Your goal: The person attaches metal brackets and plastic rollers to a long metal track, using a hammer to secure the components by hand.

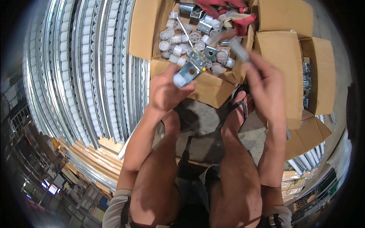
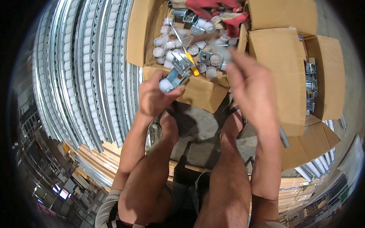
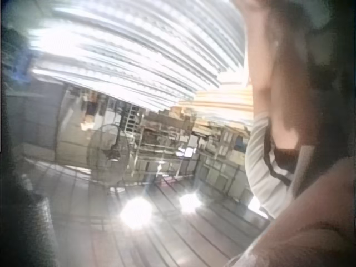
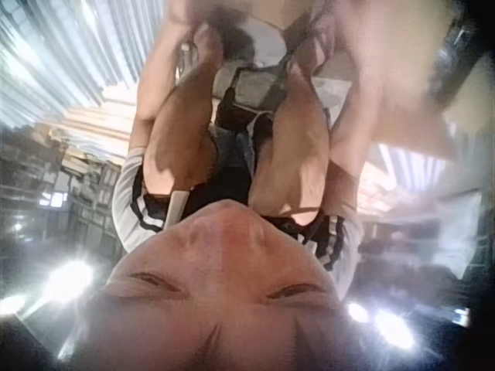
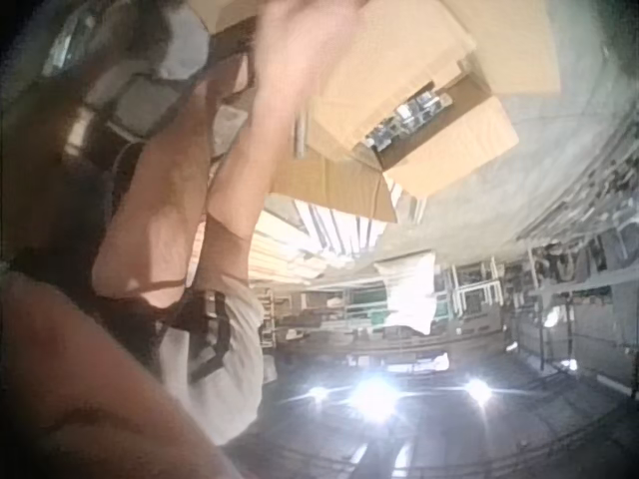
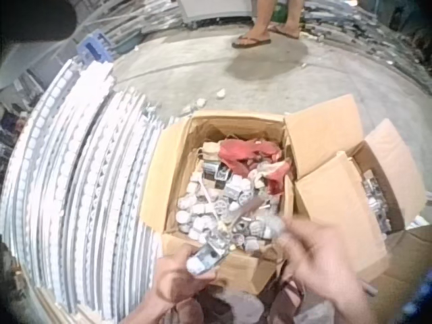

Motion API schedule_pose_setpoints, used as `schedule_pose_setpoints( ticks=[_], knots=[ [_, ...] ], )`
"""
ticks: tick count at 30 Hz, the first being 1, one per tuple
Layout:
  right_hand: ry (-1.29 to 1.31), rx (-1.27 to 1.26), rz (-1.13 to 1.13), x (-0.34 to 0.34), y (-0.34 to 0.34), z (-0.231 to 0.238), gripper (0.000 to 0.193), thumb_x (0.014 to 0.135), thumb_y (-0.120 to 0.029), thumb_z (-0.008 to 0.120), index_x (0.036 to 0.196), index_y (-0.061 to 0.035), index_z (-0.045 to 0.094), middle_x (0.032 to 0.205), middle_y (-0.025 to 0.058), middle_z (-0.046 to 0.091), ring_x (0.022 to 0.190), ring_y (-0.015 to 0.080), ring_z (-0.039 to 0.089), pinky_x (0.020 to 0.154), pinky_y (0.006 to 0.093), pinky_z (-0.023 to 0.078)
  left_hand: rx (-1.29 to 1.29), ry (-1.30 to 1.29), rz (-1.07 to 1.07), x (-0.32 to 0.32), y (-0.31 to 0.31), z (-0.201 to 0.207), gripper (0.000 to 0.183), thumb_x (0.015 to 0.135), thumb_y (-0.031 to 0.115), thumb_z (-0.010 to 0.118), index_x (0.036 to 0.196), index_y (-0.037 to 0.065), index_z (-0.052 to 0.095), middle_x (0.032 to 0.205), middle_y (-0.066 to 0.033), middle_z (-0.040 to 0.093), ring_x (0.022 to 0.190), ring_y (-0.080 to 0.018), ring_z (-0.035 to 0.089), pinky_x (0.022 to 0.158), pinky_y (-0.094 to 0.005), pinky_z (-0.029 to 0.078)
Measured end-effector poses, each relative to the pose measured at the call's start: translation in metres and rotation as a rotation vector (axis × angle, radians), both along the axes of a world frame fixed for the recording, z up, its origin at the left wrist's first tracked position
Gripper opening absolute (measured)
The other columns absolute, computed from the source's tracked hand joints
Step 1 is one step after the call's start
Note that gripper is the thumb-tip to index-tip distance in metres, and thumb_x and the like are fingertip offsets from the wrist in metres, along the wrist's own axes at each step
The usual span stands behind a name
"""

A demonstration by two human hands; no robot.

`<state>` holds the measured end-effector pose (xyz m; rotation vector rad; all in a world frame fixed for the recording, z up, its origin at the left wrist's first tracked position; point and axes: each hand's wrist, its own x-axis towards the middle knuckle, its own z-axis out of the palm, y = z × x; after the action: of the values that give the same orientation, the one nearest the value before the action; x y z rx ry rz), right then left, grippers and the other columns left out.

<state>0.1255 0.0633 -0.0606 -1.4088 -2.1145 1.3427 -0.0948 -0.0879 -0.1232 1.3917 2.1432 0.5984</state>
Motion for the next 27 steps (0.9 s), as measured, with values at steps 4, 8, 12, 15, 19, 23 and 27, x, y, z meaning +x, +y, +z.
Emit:
schedule_pose_setpoints(
  ticks=[4,8,12,15,19,23,27],
  knots=[
    [-0.039,0.028,-0.131,-0.001,-0.007,-0.007,0.034,0.099,-0.021,0.063,0.124,0.0023,0.067,0.092,0.0184,0.073,0.082,0.0267,0.07,0.077,0.0398,0.054,0.001,-0.013,-0.002,0.003,0.004,0.004,0.045,0.073,0.03,0.089,0.1,0.005,0.064,0.076,-0.0169,0.071,0.071,-0.0321,0.074,0.062,-0.0394,0.057],
    [-0.024,-0.018,0.108,0.001,-0.004,-0.019,0.033,0.101,-0.019,0.062,0.126,0.0018,0.067,0.092,0.0126,0.074,0.081,0.0205,0.067,0.075,0.0364,0.053,0.026,0.022,0.04,0.007,-0.002,0.009,0.046,0.073,0.029,0.09,0.099,0.004,0.062,0.075,-0.0176,0.071,0.069,-0.0329,0.073,0.061,-0.0389,0.057],
    [0.177,-0.075,-0.274,0.007,0.002,-0.023,0.033,0.1,-0.014,0.063,0.127,0.0033,0.066,0.087,0.0031,0.069,0.078,0.0092,0.057,0.069,0.0271,0.048,0.054,-0.002,0.038,0.003,0.006,0.005,0.047,0.071,0.028,0.091,0.098,0.004,0.061,0.076,-0.017,0.071,0.07,-0.0334,0.073,0.061,-0.0379,0.058],
    [0.149,-0.14,-0.248,0.009,0.0,-0.02,0.033,0.099,-0.014,0.064,0.127,0.004,0.066,0.084,0.0001,0.064,0.075,0.0062,0.052,0.065,0.0241,0.046,-0.008,-0.019,0.047,0.002,0.002,0.006,0.047,0.071,0.028,0.091,0.1,0.004,0.061,0.076,-0.0168,0.072,0.071,-0.0337,0.074,0.062,-0.0383,0.058],
    [0.058,-0.101,-0.292,0.009,0.002,-0.036,0.033,0.1,-0.018,0.063,0.126,0.0008,0.067,0.083,0.0074,0.068,0.071,0.0149,0.059,0.065,0.0313,0.049,0.033,-0.037,0.025,0.003,0.006,0.006,0.048,0.071,0.027,0.091,0.102,0.005,0.062,0.077,-0.0169,0.072,0.071,-0.0336,0.074,0.063,-0.0382,0.058],
    [-0.288,0.134,-0.019,-0.012,0.004,-0.037,0.022,0.097,-0.017,0.061,0.112,-0.0031,0.07,0.091,0.0222,0.071,0.077,0.0383,0.069,0.071,0.0467,0.054,0.017,-0.022,0.028,0.001,0.006,0.006,0.048,0.072,0.026,0.091,0.105,0.005,0.063,0.078,-0.0177,0.071,0.072,-0.0336,0.074,0.063,-0.0385,0.058],
    [-0.559,0.28,0.167,-0.033,0.005,-0.051,0.014,0.093,-0.013,0.061,0.097,-0.0018,0.068,0.091,0.022,0.069,0.086,0.0424,0.069,0.074,0.0521,0.055,0.074,-0.029,0.039,0.005,0.011,0.008,0.046,0.073,0.027,0.089,0.105,0.005,0.063,0.08,-0.0182,0.071,0.073,-0.0337,0.073,0.063,-0.0388,0.057]
  ],
)
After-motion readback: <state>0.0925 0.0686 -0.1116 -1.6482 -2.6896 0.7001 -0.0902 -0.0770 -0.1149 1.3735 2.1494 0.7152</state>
